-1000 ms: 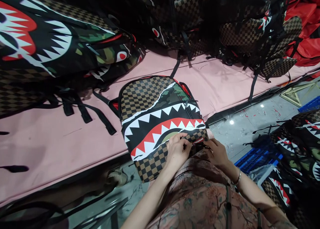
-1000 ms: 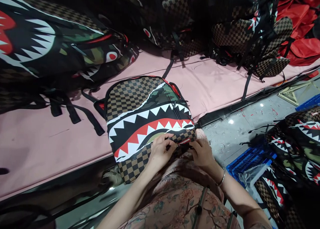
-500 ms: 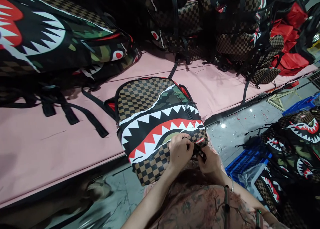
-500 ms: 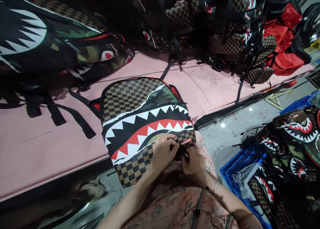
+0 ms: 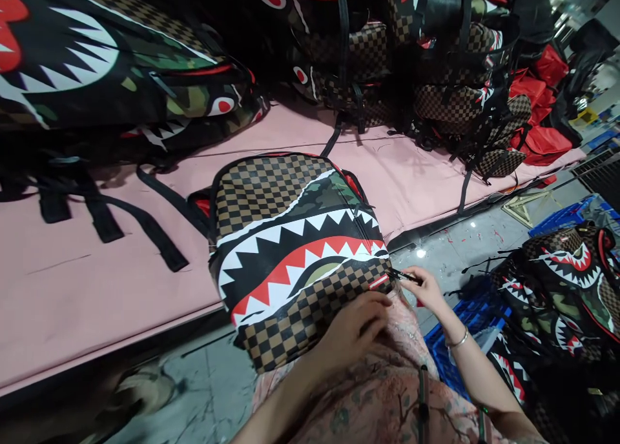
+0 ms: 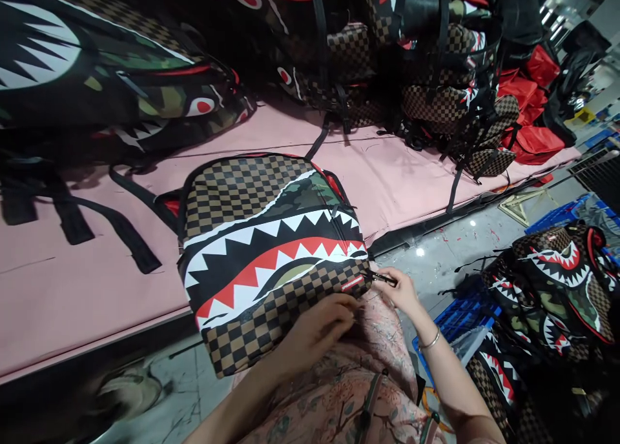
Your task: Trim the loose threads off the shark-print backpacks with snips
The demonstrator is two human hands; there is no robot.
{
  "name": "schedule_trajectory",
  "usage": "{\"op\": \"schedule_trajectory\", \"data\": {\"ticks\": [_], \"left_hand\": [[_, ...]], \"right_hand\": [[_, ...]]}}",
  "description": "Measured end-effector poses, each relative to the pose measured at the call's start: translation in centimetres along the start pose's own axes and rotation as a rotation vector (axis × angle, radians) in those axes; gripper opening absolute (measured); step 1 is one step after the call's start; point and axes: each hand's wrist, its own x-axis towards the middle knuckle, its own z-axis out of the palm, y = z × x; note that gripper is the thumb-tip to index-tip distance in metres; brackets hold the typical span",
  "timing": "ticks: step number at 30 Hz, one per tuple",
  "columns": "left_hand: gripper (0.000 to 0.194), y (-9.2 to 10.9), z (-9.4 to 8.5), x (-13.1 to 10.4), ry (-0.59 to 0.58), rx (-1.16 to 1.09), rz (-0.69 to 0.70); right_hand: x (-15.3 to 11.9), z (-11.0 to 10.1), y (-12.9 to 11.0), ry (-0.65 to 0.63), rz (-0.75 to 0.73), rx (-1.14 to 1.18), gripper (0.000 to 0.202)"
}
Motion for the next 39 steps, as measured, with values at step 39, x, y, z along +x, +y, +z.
{"op": "schedule_trajectory", "data": {"ticks": [39], "left_hand": [[0.024,-0.7,1.4,-0.6,0.065,0.055,-0.321]], "right_hand": [[10.0,-2.6,1.8,-0.734,-0.108,0.056,0.030]]}}
